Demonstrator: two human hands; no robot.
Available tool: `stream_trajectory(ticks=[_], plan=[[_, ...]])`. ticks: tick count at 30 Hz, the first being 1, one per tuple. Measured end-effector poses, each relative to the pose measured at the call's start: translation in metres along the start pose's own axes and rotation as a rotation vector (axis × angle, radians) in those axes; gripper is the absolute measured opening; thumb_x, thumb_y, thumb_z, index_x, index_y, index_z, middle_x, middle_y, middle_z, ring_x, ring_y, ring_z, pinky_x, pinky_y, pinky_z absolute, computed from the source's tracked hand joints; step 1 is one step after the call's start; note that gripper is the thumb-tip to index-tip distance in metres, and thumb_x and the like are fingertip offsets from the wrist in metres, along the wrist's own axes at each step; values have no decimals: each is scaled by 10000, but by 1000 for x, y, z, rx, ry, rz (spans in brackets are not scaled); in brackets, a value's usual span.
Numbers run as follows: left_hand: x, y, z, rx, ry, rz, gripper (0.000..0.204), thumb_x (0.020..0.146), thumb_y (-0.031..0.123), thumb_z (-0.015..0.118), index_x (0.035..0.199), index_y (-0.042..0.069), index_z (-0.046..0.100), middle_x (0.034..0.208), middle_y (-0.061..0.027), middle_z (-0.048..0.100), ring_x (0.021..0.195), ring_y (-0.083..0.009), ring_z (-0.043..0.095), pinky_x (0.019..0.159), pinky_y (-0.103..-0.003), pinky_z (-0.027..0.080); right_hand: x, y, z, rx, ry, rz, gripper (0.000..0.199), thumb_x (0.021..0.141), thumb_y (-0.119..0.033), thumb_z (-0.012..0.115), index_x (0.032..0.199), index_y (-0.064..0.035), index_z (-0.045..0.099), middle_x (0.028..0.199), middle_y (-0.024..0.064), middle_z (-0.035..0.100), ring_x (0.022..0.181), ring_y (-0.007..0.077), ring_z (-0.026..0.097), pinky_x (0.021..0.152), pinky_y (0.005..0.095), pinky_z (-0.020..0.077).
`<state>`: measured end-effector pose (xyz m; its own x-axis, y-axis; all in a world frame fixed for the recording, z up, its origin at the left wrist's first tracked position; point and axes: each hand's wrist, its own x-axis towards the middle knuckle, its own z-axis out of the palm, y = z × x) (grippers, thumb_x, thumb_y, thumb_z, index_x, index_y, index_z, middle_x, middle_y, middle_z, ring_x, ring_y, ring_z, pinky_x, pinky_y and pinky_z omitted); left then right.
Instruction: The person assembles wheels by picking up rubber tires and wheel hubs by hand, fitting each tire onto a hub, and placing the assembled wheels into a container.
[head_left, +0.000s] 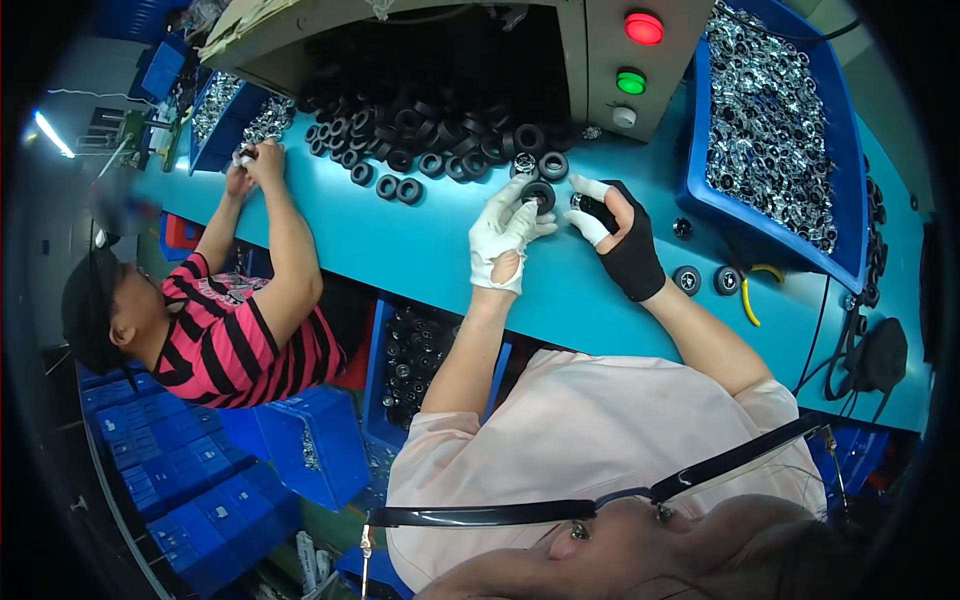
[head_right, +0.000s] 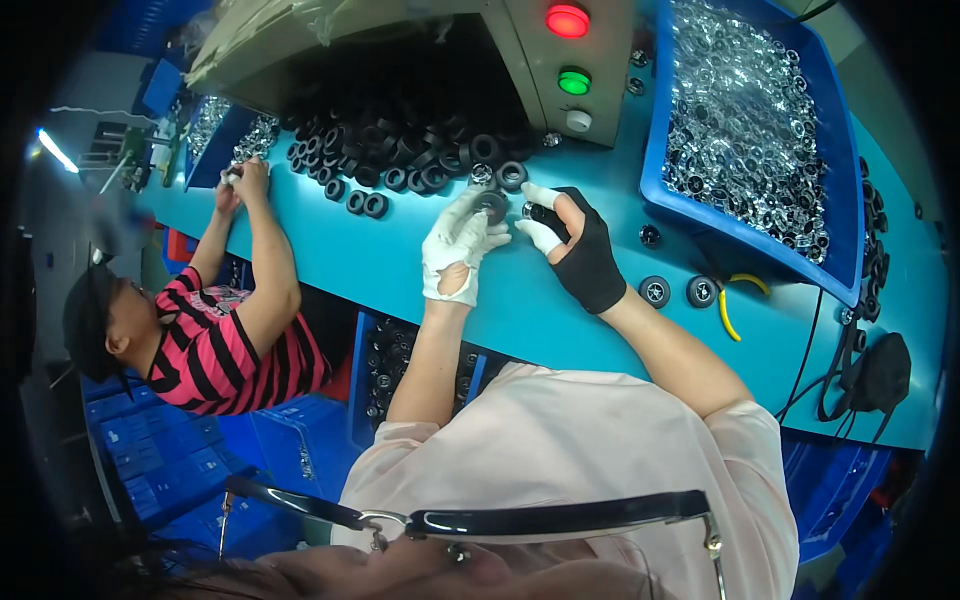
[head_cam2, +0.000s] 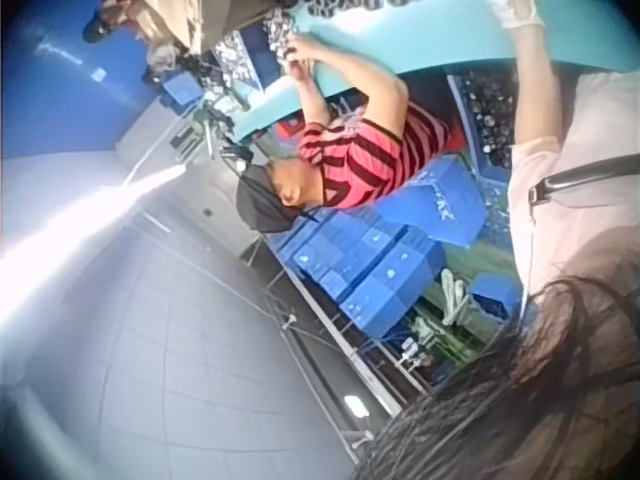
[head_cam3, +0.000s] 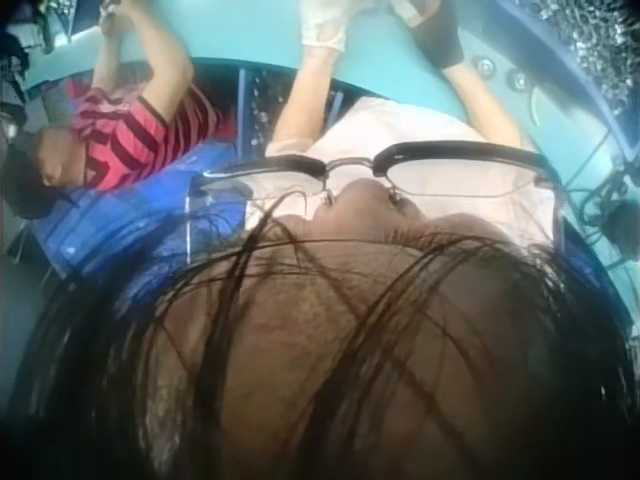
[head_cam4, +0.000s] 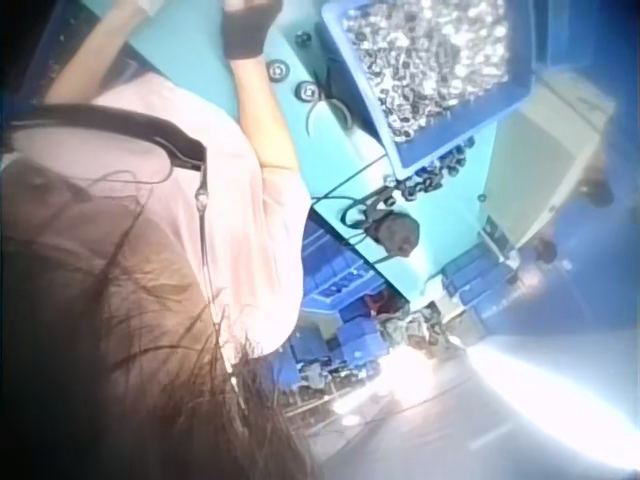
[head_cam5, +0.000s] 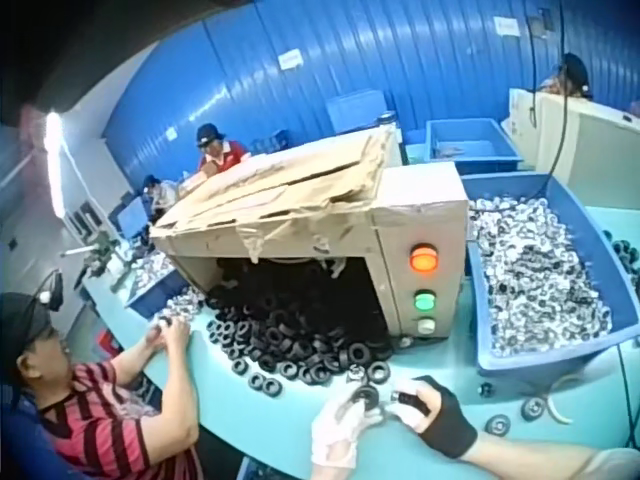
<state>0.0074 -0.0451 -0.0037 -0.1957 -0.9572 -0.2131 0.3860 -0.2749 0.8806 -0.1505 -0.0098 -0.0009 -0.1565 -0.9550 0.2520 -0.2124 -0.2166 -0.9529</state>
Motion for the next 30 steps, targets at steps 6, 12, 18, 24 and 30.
stream_trajectory(ticks=[6,12,18,24,30], plan=[[-2,-2,2,10,5,-5,403,907,41,549,1283,-52,440,1095,-148,584,805,-196,642,719,-290,559,-4,4,-1,22,-42,29,349,805,-46,663,1138,10,576,926,121,608,823,193,630,721,285,487],[-3,4,12,47,-30,0,380,935,60,503,1293,-54,443,1169,-150,555,874,-201,629,742,-303,556,0,7,-1,43,-91,-53,338,799,-55,645,1126,3,587,949,140,607,821,226,611,732,293,469],[-9,-7,6,193,-109,92,400,956,115,496,1307,-65,433,1105,-121,587,880,-165,609,761,-294,540,-2,2,-3,74,-166,-121,322,804,-42,628,1118,17,586,959,142,607,816,232,616,733,291,474],[0,-2,-9,-402,-119,-291,461,977,373,418,1182,-33,491,1061,-214,594,758,-232,622,645,-314,562,-5,1,-2,293,-117,81,373,832,-55,642,1189,12,556,1018,70,604,930,127,609,801,259,479],[-1,2,-17,-467,-160,-338,493,985,395,369,1271,-3,424,1096,-199,575,793,-233,620,681,-308,561,-2,1,-3,195,-120,79,366,833,-52,643,1183,13,558,1011,78,610,942,131,611,819,253,475]])
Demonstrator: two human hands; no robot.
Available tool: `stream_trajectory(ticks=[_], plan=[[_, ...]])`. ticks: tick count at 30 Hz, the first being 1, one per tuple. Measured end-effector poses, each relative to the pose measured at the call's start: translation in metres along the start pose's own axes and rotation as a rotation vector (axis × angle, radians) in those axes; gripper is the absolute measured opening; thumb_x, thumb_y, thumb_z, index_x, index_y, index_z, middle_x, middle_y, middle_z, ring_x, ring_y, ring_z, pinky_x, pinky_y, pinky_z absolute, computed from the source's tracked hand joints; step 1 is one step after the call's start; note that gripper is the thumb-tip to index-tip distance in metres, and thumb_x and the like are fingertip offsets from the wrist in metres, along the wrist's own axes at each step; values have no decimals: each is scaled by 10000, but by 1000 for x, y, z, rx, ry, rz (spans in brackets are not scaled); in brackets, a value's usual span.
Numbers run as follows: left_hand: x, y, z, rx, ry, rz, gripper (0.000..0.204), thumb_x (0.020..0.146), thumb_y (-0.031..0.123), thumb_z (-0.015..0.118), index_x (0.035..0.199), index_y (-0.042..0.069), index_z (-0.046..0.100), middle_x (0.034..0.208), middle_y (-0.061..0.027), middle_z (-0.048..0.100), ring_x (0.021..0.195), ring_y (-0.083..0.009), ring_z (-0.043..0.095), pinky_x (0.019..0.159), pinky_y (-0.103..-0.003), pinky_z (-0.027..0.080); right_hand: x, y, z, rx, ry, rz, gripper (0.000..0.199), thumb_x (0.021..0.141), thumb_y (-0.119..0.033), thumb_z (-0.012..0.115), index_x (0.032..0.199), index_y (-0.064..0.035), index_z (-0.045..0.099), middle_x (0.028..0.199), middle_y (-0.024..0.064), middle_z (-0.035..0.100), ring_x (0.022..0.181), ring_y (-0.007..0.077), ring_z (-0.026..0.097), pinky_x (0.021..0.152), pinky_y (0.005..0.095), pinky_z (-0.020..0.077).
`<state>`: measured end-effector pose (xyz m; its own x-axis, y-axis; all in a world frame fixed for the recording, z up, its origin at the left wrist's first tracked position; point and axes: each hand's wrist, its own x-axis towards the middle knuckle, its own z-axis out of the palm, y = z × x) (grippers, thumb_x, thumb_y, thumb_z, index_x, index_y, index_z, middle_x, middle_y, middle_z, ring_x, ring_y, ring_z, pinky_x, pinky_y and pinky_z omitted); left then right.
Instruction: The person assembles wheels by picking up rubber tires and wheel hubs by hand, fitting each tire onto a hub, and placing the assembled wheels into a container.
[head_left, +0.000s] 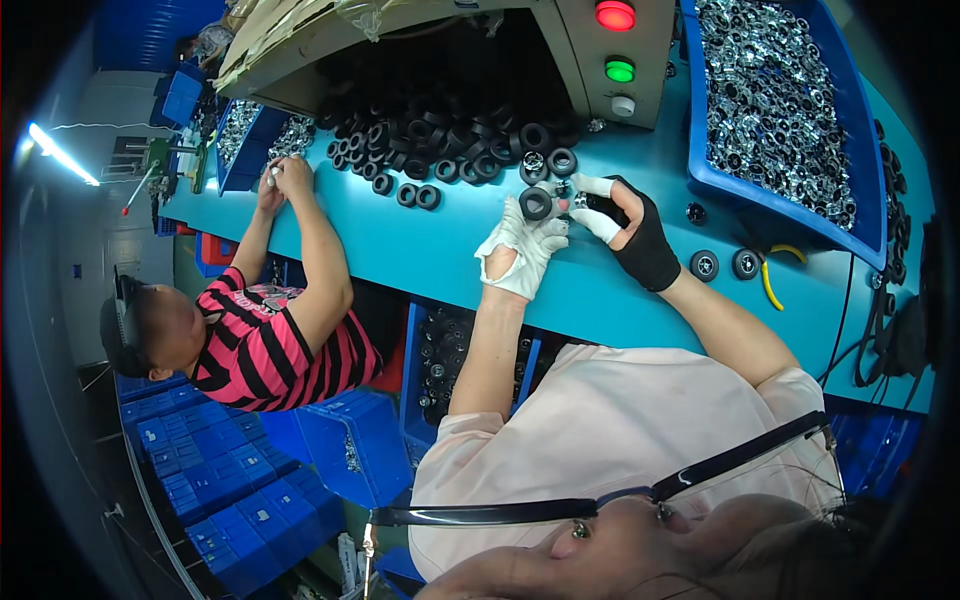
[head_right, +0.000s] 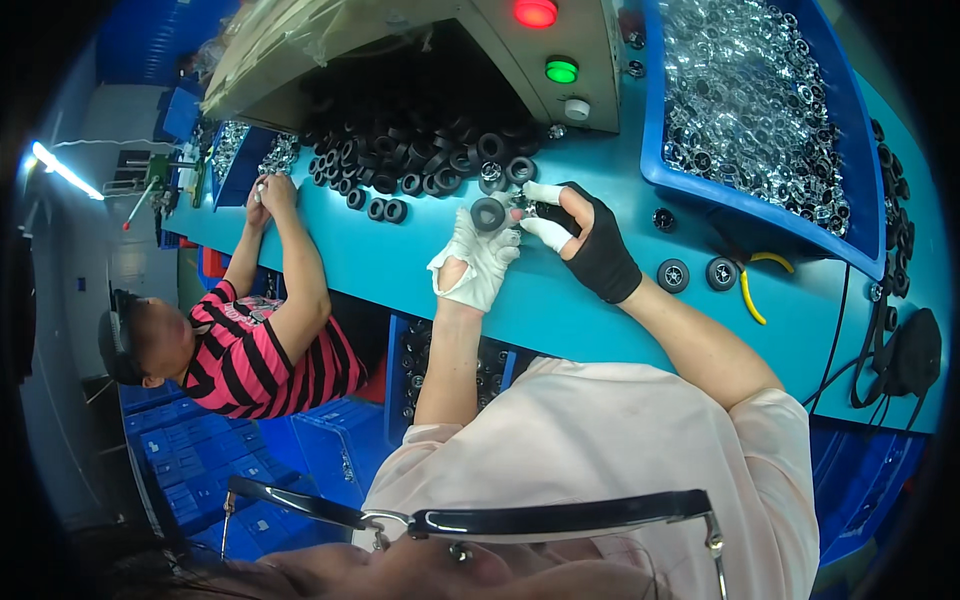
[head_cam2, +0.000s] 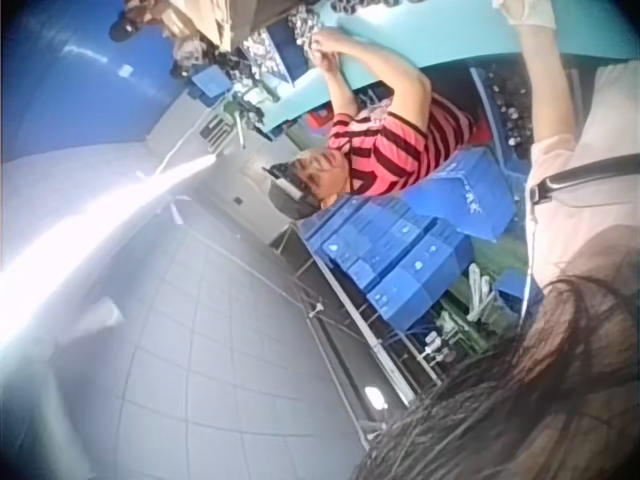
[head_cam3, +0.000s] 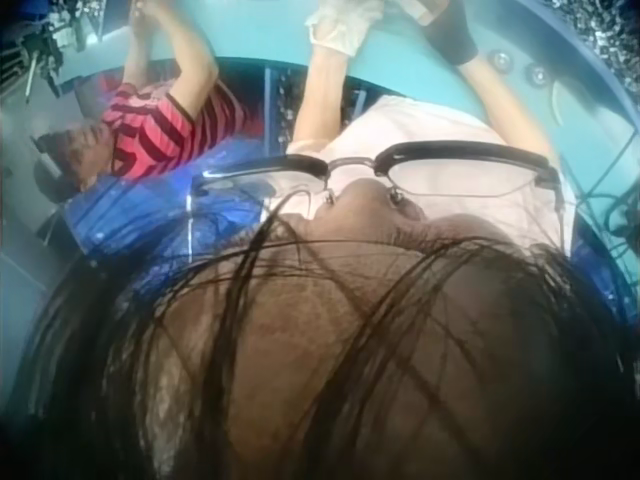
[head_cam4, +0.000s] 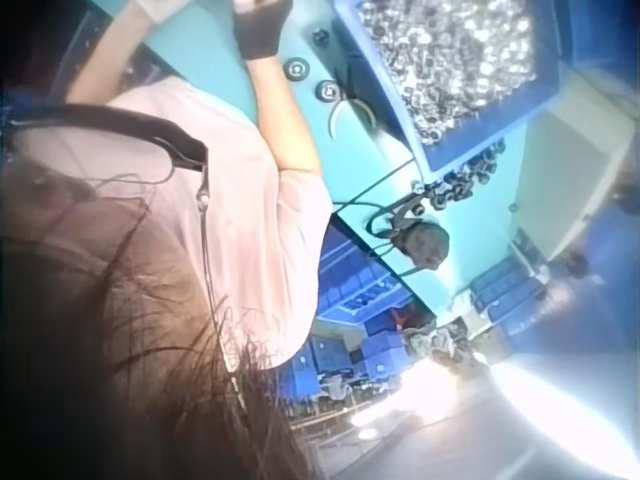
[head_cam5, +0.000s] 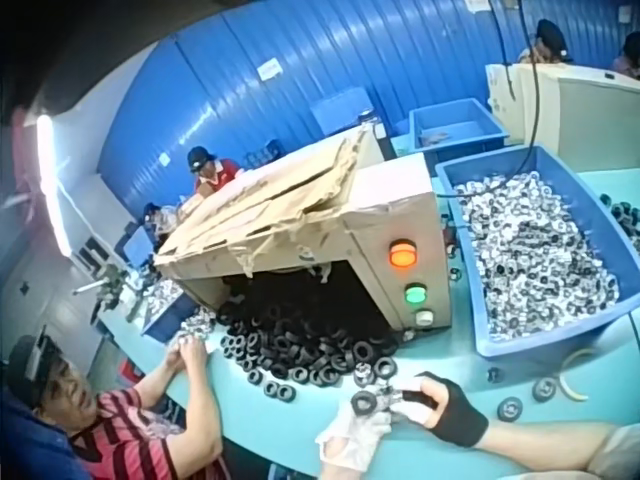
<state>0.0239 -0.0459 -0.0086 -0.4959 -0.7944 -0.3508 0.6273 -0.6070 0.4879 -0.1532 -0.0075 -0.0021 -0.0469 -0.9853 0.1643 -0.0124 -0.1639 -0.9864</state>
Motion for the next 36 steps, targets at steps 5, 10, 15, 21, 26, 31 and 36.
stream_trajectory(ticks=[5,10,15,21,26,31,36], plan=[[-1,2,2,-29,-35,-6,475,976,368,413,1239,-27,444,1093,-201,578,796,-237,627,694,-316,565,1,1,0,-43,6,-23,368,837,-59,640,1187,13,554,1024,83,611,933,132,613,814,255,475],[2,-8,11,584,97,319,492,910,124,576,1332,-35,379,1187,-165,538,908,-207,605,772,-295,530,-2,2,2,2,71,0,382,832,-60,645,1192,18,547,1007,84,616,933,134,613,817,257,476],[3,-16,12,851,10,500,664,751,-153,541,1375,-51,338,1250,-156,478,1052,-196,535,879,-296,467,-4,2,1,12,56,-12,374,823,-55,648,1177,22,556,1011,96,613,911,145,613,790,263,482],[8,-26,-1,1020,-44,550,718,695,-177,469,1386,-46,327,1274,-150,461,1090,-214,519,887,-305,463,-2,6,3,-56,50,-91,303,784,-58,672,1075,8,621,940,114,585,815,206,614,711,283,477],[8,-24,13,805,-168,494,682,731,-108,530,1381,-37,336,1331,-163,427,1158,-253,492,968,-361,413,2,7,0,-196,22,-151,320,759,-78,685,1066,-8,627,951,122,584,818,256,581,735,314,467],[0,-14,18,471,-26,224,515,871,56,564,1335,-64,377,1217,-147,513,1044,-230,568,891,-306,452,2,5,2,-239,-14,-214,306,761,-70,661,1065,-39,635,962,116,570,875,272,562,762,328,460],[2,-16,28,697,27,219,396,868,39,597,1213,-115,479,1044,-115,610,878,-179,617,813,-281,485,-4,2,2,-246,-24,-180,382,742,-29,639,1123,-26,599,1015,122,576,920,257,581,796,316,465]])
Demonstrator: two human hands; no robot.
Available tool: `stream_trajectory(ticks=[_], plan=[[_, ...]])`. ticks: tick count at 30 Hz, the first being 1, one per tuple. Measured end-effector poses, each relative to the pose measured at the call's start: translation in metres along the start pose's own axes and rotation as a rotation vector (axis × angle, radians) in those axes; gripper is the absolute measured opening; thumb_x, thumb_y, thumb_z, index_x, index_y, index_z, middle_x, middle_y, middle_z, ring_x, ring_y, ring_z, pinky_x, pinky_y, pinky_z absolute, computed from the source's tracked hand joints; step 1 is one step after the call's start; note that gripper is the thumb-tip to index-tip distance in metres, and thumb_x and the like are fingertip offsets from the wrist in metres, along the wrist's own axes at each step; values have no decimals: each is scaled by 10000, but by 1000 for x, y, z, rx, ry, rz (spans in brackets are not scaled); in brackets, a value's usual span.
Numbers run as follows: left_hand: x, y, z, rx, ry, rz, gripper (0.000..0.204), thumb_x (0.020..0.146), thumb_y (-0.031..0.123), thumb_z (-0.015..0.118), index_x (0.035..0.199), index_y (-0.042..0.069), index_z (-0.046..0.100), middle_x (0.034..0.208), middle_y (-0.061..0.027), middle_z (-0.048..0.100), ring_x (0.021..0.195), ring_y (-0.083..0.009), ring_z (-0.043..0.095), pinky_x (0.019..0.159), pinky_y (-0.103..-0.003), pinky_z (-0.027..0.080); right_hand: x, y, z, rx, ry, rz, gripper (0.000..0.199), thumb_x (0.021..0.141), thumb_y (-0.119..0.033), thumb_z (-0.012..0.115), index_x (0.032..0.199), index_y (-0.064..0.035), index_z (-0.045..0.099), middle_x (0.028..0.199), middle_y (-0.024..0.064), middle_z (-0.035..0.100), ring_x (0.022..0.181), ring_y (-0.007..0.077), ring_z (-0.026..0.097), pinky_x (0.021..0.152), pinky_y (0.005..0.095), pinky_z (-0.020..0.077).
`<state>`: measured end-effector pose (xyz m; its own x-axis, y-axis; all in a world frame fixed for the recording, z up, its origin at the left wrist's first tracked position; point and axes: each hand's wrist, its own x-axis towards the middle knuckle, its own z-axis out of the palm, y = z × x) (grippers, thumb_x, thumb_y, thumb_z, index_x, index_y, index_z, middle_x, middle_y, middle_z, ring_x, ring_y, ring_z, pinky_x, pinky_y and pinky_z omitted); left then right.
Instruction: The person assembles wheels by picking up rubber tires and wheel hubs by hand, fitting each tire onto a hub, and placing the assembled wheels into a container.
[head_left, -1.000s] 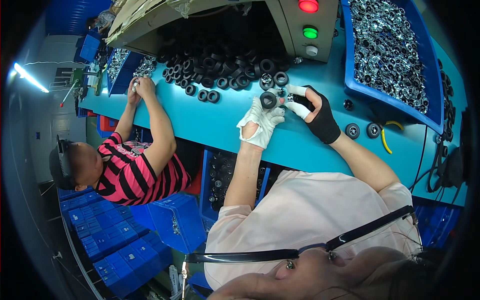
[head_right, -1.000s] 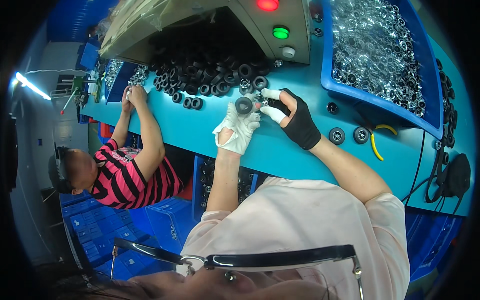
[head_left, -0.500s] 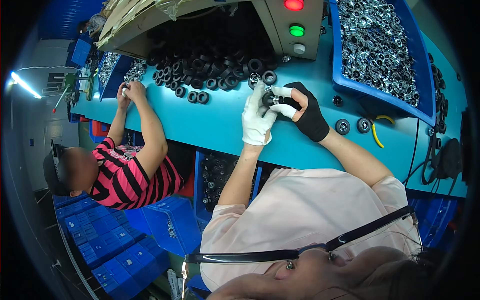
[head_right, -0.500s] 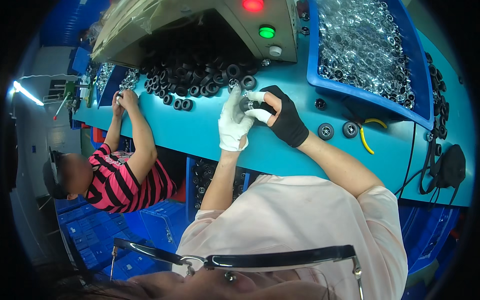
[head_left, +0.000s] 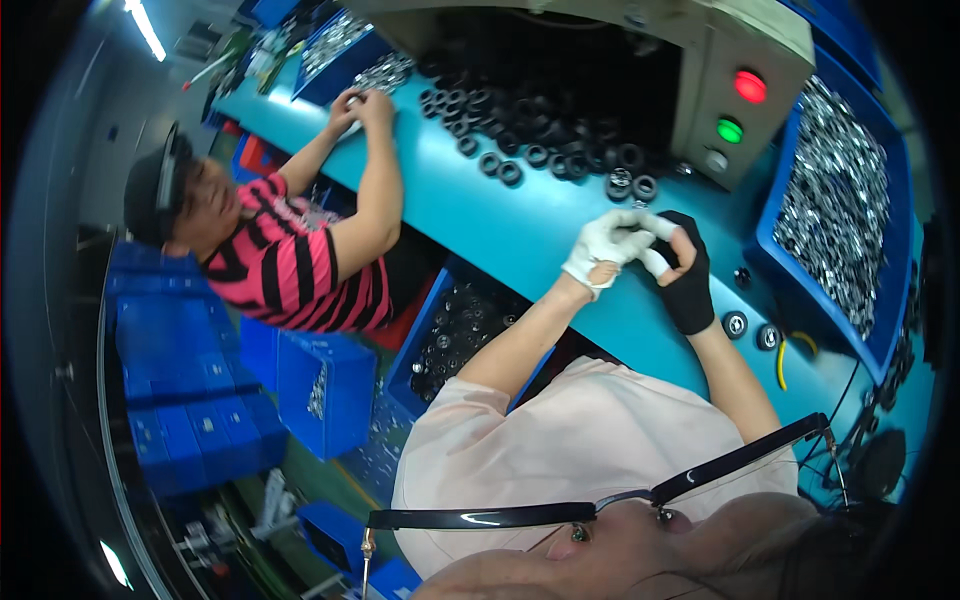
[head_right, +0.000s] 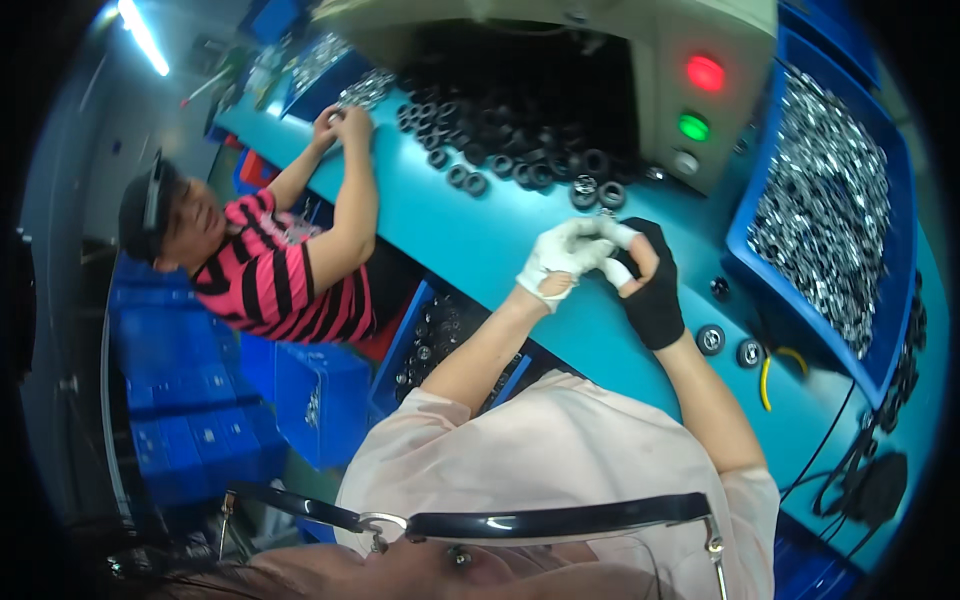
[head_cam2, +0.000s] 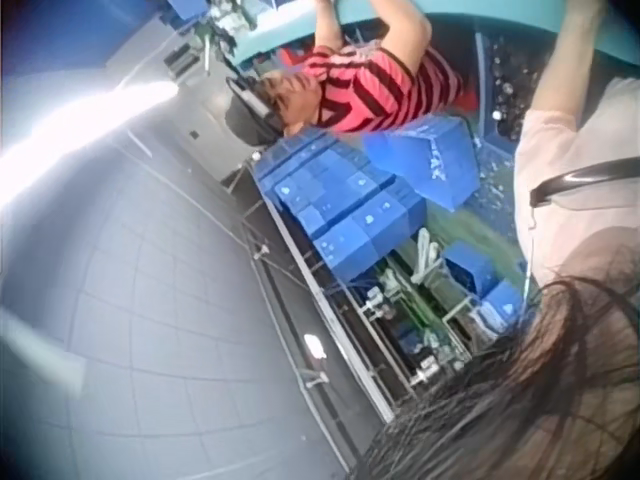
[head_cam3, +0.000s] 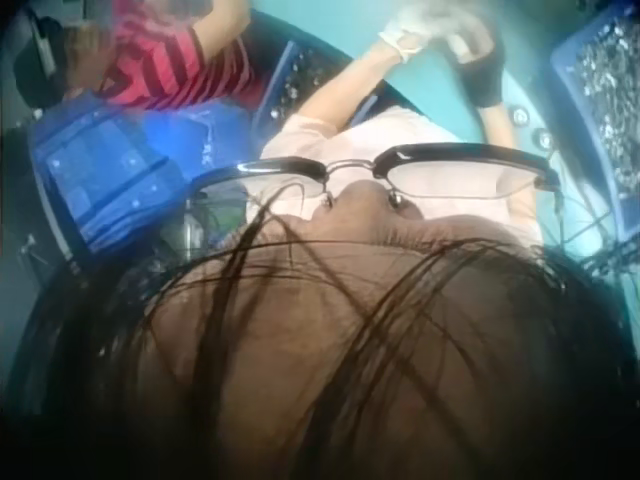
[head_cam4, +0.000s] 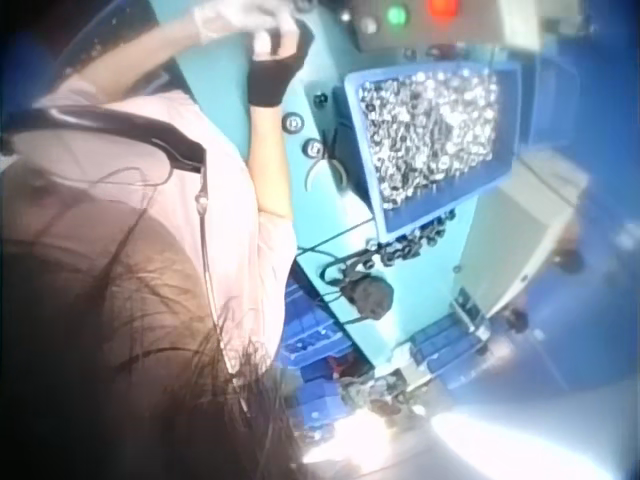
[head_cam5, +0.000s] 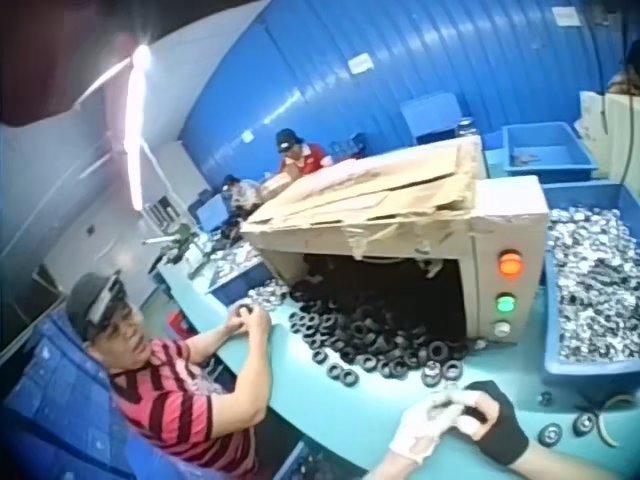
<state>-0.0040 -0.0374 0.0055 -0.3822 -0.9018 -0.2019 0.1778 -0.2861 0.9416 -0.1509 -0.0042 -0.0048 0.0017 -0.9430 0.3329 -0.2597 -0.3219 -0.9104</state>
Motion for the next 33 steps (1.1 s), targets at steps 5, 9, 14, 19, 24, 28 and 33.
stream_trajectory(ticks=[5,9,14,19,24,28,33], plan=[[3,-16,-5,14,-70,278,476,803,-37,642,1237,-103,456,1137,-149,564,1040,-202,561,890,-310,472,0,5,2,-9,-14,139,523,707,40,640,1217,-24,539,1078,125,576,956,253,596,835,314,472],[-2,-1,7,84,71,196,541,779,-76,643,1274,-97,425,1197,-143,469,1061,-225,555,917,-320,468,-2,-1,4,-116,23,-21,551,704,87,608,1237,-29,534,1075,120,577,940,233,601,814,306,482],[3,-9,-8,-109,-56,-34,512,808,26,687,1257,-80,464,1076,-111,561,965,-171,586,831,-276,488,0,2,1,-78,-21,-119,553,702,142,567,1230,-22,537,1078,112,572,935,213,599,798,290,491],[2,-8,-4,-65,-40,-31,438,828,27,664,1219,-73,495,988,-95,602,896,-133,587,791,-254,481,1,5,5,49,-5,-45,506,724,152,575,1200,-18,548,1086,96,558,939,187,596,806,277,493],[3,-16,-6,-82,-31,21,368,843,25,643,1171,-78,510,985,-97,607,888,-129,591,806,-257,481,4,2,1,117,-37,70,465,739,63,626,1192,2,538,1098,116,580,966,195,602,843,287,478],[4,-16,-10,41,-75,118,352,852,24,630,1172,-64,512,1056,-116,594,924,-162,601,838,-274,485,6,9,-6,140,-131,225,466,737,-19,666,1179,25,524,1088,136,608,992,201,603,872,298,465],[-1,-12,-5,271,-68,321,350,832,6,636,1163,-46,533,1075,-123,580,945,-198,611,825,-298,507,8,1,-8,-34,-138,135,445,717,13,649,1145,17,525,997,128,620,925,217,617,841,295,472]])
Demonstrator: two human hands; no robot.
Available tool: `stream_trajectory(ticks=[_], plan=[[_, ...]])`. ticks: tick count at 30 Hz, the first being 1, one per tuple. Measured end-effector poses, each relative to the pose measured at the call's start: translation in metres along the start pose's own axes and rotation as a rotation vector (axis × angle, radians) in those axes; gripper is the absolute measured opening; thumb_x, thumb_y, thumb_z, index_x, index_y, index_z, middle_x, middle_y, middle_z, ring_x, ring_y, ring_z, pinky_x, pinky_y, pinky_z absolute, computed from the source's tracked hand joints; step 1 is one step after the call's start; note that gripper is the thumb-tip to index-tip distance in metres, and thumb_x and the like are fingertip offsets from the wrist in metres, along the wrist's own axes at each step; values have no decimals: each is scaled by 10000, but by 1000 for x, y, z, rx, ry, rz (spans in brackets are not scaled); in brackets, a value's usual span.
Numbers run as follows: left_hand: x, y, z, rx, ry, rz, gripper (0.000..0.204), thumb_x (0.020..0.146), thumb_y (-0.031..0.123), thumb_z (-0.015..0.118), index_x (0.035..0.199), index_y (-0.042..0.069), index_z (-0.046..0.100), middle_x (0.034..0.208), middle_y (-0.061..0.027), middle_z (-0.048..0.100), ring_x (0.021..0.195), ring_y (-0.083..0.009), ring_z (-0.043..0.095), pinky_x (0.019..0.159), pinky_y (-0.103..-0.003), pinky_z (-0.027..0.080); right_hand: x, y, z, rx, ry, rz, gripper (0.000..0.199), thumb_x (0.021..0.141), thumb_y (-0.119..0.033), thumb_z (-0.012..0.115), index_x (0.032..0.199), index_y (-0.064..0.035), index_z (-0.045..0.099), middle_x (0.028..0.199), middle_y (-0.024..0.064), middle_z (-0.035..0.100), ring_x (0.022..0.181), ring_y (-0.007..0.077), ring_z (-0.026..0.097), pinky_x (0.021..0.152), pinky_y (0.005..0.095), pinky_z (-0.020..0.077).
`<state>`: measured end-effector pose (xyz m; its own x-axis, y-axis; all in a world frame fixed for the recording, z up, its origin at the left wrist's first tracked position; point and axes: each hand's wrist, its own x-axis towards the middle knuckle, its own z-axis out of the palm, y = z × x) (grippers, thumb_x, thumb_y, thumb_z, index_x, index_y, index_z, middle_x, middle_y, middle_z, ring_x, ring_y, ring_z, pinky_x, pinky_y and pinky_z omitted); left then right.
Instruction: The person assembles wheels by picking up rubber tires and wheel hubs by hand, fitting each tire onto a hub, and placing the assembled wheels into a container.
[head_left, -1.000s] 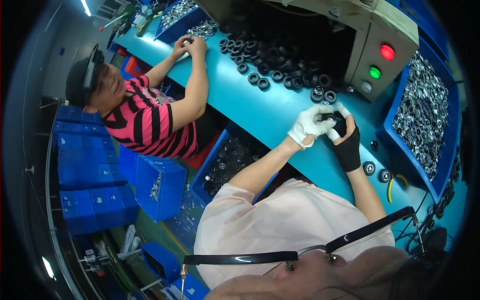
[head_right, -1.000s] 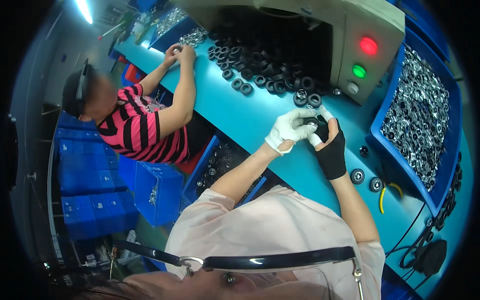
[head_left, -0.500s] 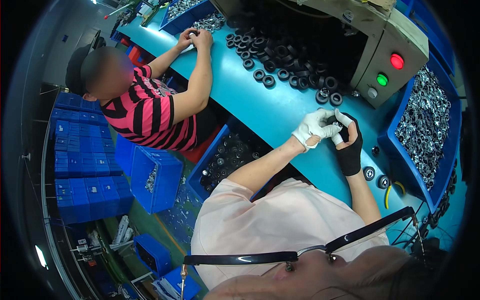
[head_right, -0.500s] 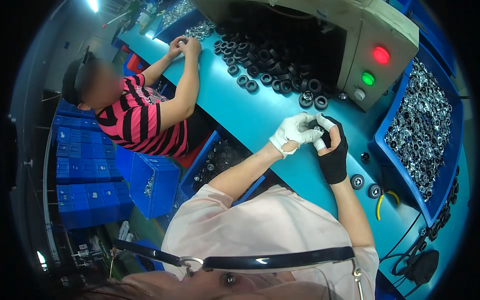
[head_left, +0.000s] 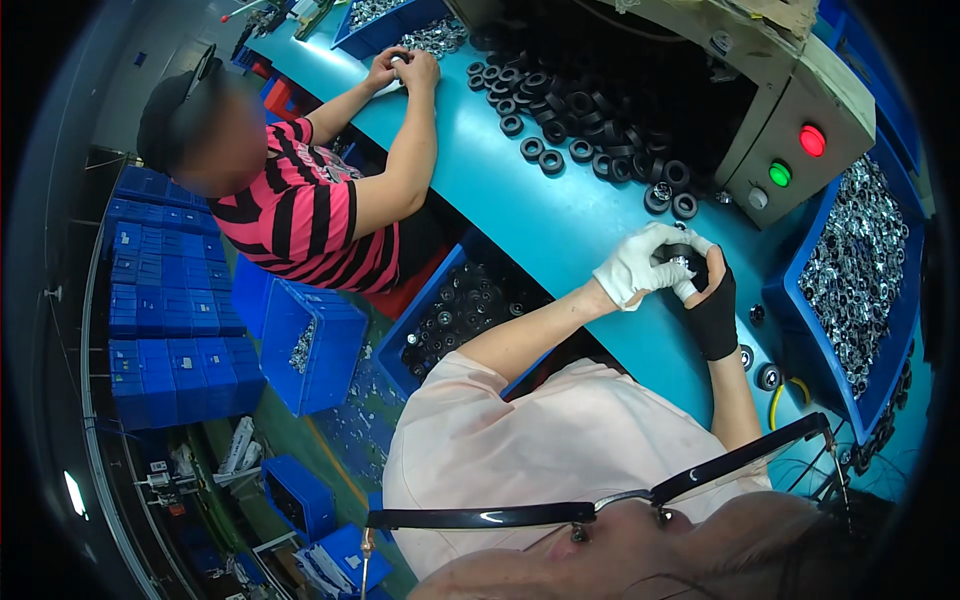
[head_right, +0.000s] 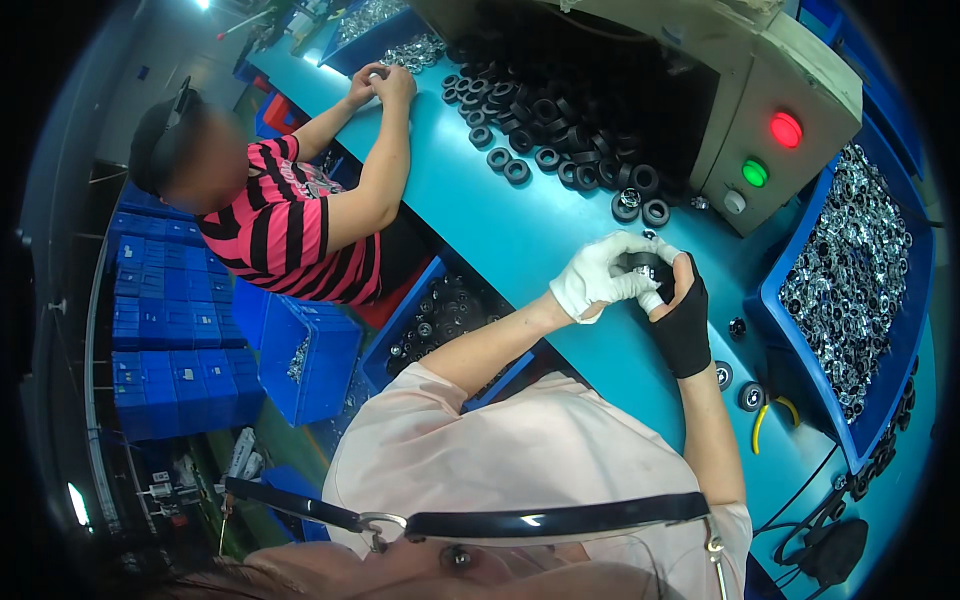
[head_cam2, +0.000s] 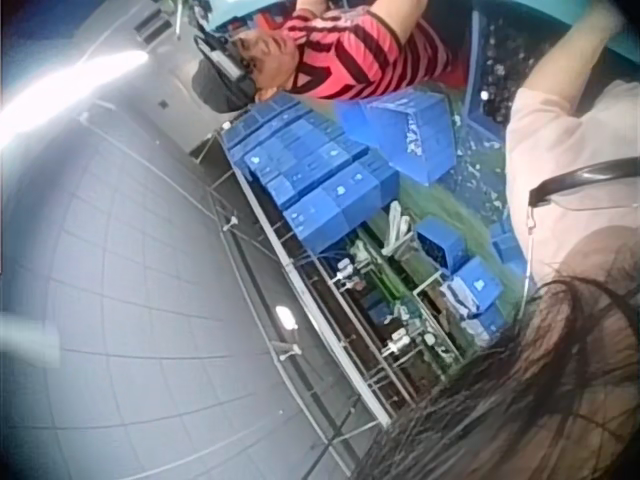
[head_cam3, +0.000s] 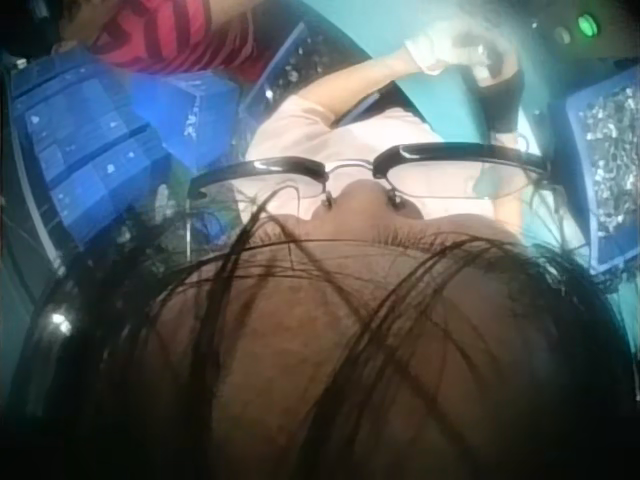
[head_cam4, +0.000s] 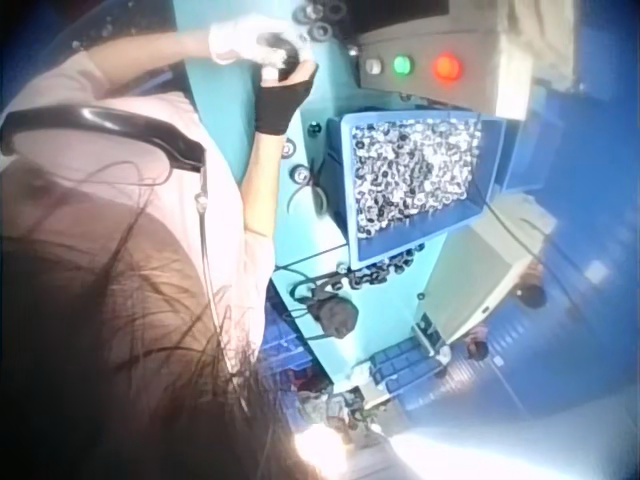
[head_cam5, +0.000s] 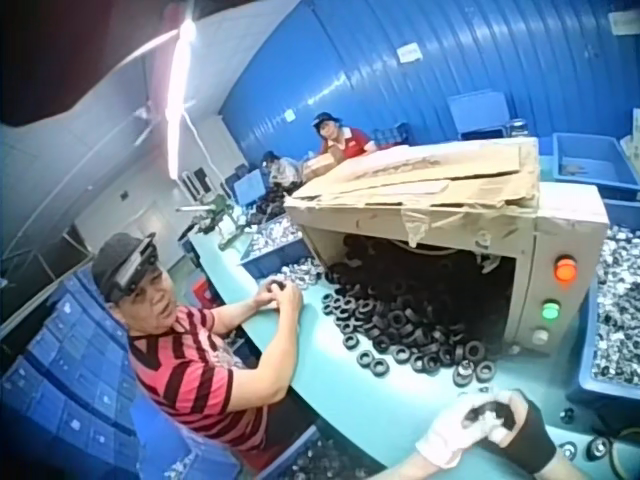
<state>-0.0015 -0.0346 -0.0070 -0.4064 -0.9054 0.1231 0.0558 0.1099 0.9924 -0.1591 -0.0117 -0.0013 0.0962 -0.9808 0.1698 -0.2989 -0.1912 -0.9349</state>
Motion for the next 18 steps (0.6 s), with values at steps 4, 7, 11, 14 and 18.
stream_trajectory(ticks=[4,7,11,14,18], plan=[[-1,5,1,-12,36,-9,363,826,4,638,1170,-41,533,1048,-124,581,930,-198,616,810,-302,515,1,0,1,-4,29,-48,447,700,30,640,1132,4,531,944,120,611,855,227,622,789,299,487],[-1,0,0,-38,37,32,363,831,9,631,1177,-40,532,1043,-125,582,930,-204,621,813,-303,514,-2,6,1,-14,24,-43,433,697,30,647,1114,6,530,942,116,612,842,228,624,775,298,491],[0,10,-1,23,-28,67,348,851,35,625,1174,-51,526,1062,-140,598,919,-207,624,810,-305,515,2,0,-3,-72,13,-90,390,702,21,657,1072,6,534,939,112,612,849,230,626,784,295,490],[-1,10,-2,-47,-42,98,320,863,53,620,1148,-59,530,1071,-150,616,919,-204,626,808,-306,516,3,-2,-3,-8,20,-38,318,712,6,672,999,0,534,888,117,608,809,224,620,746,294,486],[-6,9,-2,-95,-84,1,266,870,59,612,1093,-68,540,1046,-151,643,918,-202,638,801,-307,524,1,-1,-6,-102,-22,-63,240,714,-8,690,887,-6,524,769,113,583,693,206,584,648,292,463]])
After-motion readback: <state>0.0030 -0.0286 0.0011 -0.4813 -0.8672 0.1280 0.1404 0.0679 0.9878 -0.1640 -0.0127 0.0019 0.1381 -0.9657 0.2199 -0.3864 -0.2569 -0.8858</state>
